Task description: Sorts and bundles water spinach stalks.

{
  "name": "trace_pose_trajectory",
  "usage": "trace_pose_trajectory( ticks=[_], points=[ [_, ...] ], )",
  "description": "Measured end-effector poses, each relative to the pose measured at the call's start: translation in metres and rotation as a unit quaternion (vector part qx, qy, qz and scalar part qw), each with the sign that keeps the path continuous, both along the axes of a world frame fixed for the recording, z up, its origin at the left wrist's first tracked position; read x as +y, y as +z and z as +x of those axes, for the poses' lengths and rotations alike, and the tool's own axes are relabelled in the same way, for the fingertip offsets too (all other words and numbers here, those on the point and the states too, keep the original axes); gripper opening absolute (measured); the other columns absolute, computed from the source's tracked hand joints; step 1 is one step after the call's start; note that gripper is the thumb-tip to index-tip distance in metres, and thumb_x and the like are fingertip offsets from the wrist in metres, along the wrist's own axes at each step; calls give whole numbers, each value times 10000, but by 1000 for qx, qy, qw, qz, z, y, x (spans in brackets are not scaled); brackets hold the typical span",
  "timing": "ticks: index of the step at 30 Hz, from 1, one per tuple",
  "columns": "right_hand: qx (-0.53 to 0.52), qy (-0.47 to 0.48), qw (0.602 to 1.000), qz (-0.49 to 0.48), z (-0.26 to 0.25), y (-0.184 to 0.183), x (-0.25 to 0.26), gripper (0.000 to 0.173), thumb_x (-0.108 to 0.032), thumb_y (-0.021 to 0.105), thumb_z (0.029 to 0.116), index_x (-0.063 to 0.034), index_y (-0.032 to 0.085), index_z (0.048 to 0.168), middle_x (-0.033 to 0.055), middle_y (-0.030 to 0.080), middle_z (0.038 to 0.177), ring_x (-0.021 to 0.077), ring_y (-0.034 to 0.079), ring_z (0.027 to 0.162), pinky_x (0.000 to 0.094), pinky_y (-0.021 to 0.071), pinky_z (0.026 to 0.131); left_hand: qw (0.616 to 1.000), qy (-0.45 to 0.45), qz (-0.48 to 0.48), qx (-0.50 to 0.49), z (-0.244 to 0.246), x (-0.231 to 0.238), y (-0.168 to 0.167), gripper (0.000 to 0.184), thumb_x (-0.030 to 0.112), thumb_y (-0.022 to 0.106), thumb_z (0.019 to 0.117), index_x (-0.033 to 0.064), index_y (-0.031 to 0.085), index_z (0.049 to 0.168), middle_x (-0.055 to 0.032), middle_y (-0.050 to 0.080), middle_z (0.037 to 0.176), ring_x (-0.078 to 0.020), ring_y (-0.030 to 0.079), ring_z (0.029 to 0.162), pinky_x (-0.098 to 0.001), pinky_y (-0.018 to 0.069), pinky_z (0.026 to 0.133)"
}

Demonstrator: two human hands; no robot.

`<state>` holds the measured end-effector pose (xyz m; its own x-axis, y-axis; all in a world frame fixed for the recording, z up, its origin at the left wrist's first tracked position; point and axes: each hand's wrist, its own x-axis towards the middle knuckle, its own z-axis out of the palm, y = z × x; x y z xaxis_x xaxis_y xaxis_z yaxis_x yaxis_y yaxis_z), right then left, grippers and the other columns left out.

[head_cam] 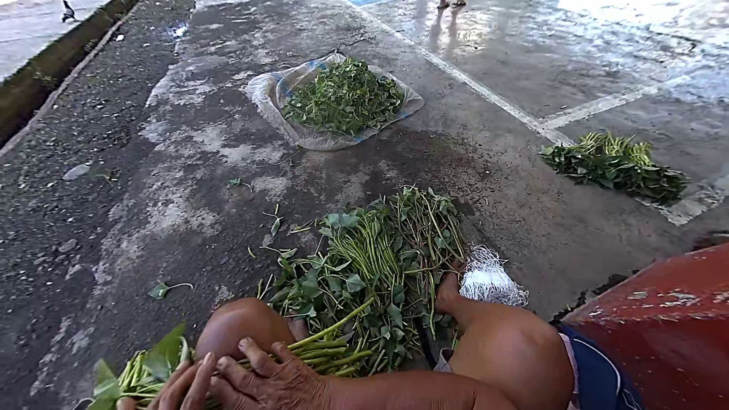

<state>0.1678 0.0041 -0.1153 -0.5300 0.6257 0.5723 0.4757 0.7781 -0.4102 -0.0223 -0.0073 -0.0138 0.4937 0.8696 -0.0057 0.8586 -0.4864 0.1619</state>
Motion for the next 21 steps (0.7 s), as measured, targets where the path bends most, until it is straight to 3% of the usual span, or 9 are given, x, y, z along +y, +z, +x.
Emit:
trace_pose_trajectory(
  ticks=[2, 4, 7, 10, 12, 14, 16, 18, 21],
  points=[
    [-10, -5, 1000, 3, -2, 0, 1, 677, -500, 630, 918, -97, 575, 1460, 124, 520, 1544, 359, 445, 1445, 543, 447, 1030, 999, -9, 21, -39, 9, 16, 21, 1349, 894, 653, 670, -89, 336, 1538, -440, 390, 1479, -675, 285, 1401, -865, 115, 1073],
    [-4, -2, 1000, -6, -3, 0, -1, 672, -543, 617, 932, -96, 602, 1433, 138, 527, 1534, 364, 449, 1443, 558, 439, 1045, 990, -20, 83, -115, 29, 40, 40, 1189, 800, 662, 769, -43, 343, 1545, -414, 363, 1513, -612, 277, 1442, -791, 172, 1119],
    [-3, 2, 1000, -2, -4, 4, -2, 718, -560, 632, 914, -68, 588, 1435, 154, 548, 1508, 371, 475, 1421, 565, 454, 1034, 949, 25, 90, -302, 70, 88, 49, 1012, 754, 610, 860, 49, 381, 1549, -227, 396, 1572, -314, 372, 1474, -516, 360, 1164],
    [-19, 12, 1000, -16, -4, 5, 0, 761, -569, 649, 903, -51, 566, 1454, 161, 518, 1535, 380, 450, 1437, 568, 446, 1040, 870, 87, -47, -484, 106, 147, 41, 900, 640, 631, 879, 92, 373, 1545, -94, 472, 1532, -178, 510, 1364, -393, 481, 1078],
    [8, 7, 1000, -6, -3, 0, 0, 705, -558, 691, 862, -42, 663, 1340, 162, 579, 1477, 382, 488, 1412, 572, 454, 1035, 789, 116, -139, -587, 112, 183, 11, 590, 458, 502, 1022, 73, 451, 1466, -72, 628, 1322, -181, 659, 1150, -377, 558, 960],
    [62, 32, 997, -38, 3, 0, 4, 667, -479, 803, 774, -26, 708, 1255, 181, 617, 1426, 407, 495, 1401, 603, 434, 1050, 751, 168, -214, -602, 104, 208, -22, 488, 448, 384, 1088, 95, 512, 1399, -54, 689, 1206, -184, 703, 1052, -377, 590, 882],
    [183, 71, 976, -89, 10, -3, 13, 617, -370, 858, 696, 7, 739, 1170, 235, 649, 1343, 447, 524, 1354, 611, 440, 1084, 733, 215, -282, -580, 94, 215, -39, 525, 509, 361, 1087, 115, 545, 1382, -53, 680, 1210, -202, 686, 1063, -412, 575, 874],
    [310, 90, 932, -164, 19, 1, 26, 513, -308, 831, 708, 63, 758, 1055, 292, 673, 1237, 433, 603, 1249, 534, 477, 1095, 717, 234, -300, -584, 92, 214, -41, 508, 513, 341, 1092, 136, 575, 1340, -32, 700, 1180, -205, 699, 1058, -420, 588, 878],
    [330, 55, 901, -277, 50, 13, 67, 313, -145, 818, 768, 94, 751, 960, 257, 709, 1165, 299, 704, 1050, 394, 585, 895, 739, 232, -281, -567, 92, 215, -44, 424, 448, 415, 1092, 129, 610, 1292, -25, 722, 1119, -184, 722, 996, -391, 607, 842]
  ],
)
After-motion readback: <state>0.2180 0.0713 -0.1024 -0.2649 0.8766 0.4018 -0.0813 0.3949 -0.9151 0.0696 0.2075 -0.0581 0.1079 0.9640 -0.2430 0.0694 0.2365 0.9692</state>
